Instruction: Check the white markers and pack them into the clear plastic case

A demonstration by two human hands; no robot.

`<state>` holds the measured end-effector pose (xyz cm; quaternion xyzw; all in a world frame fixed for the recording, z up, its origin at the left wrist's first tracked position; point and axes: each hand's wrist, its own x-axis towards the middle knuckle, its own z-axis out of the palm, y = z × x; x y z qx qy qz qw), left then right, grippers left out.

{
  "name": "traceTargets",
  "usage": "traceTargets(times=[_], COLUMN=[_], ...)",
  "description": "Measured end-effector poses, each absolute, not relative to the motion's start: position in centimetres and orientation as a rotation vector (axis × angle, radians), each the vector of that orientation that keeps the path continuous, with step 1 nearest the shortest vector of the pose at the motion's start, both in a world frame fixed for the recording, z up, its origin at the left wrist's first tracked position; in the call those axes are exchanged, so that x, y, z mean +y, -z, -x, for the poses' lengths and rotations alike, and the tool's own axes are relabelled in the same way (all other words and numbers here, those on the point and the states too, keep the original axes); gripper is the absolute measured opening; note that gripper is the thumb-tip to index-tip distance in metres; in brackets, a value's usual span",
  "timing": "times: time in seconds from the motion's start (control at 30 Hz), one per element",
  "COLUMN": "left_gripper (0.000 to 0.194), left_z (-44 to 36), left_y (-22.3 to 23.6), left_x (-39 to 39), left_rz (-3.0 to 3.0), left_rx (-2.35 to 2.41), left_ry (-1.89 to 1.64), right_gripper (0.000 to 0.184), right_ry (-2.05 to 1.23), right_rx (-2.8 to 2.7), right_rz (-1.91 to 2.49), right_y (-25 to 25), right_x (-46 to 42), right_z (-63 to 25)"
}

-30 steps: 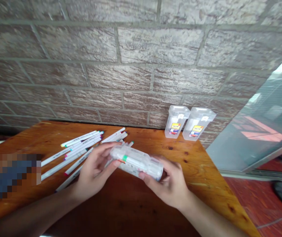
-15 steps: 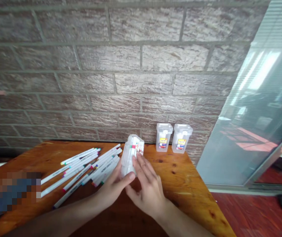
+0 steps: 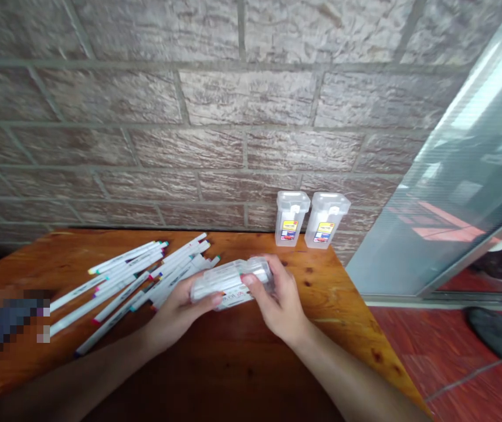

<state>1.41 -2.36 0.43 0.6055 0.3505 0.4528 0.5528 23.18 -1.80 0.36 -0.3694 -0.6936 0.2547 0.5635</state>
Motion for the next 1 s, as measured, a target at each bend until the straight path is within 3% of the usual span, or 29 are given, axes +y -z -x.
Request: traceTargets(times=[0.2, 0.4, 0.63, 1.0], left_gripper=[0.031, 0.062, 0.041, 0.044], left_z=[-0.8, 0.0, -0.9, -1.0], left_y=[0.6, 1.5, 1.6, 0.6], left_x=[-2.4, -3.1, -3.5, -3.5], left_rz=[-1.599, -1.908, -1.766, -1.804], left_rx=[0.902, 0.809, 0.765, 0.888], left_ry=[-1.409, -1.685, -1.708, -1.629], right_gripper=[0.016, 0.042, 0.025, 0.022], right_ry=[-0.576, -0.277, -0.307, -0.301], right_rx=[-1.529, -1.519, -1.440, -1.423], right_rz=[0.841, 0.750, 0.747, 0.840], right_y=[0.5, 0.2, 0.1, 0.0], right_x=[-3.3, -4.4, -4.7, -4.6], right_z=[-21.8, -21.1, -20.8, -21.8])
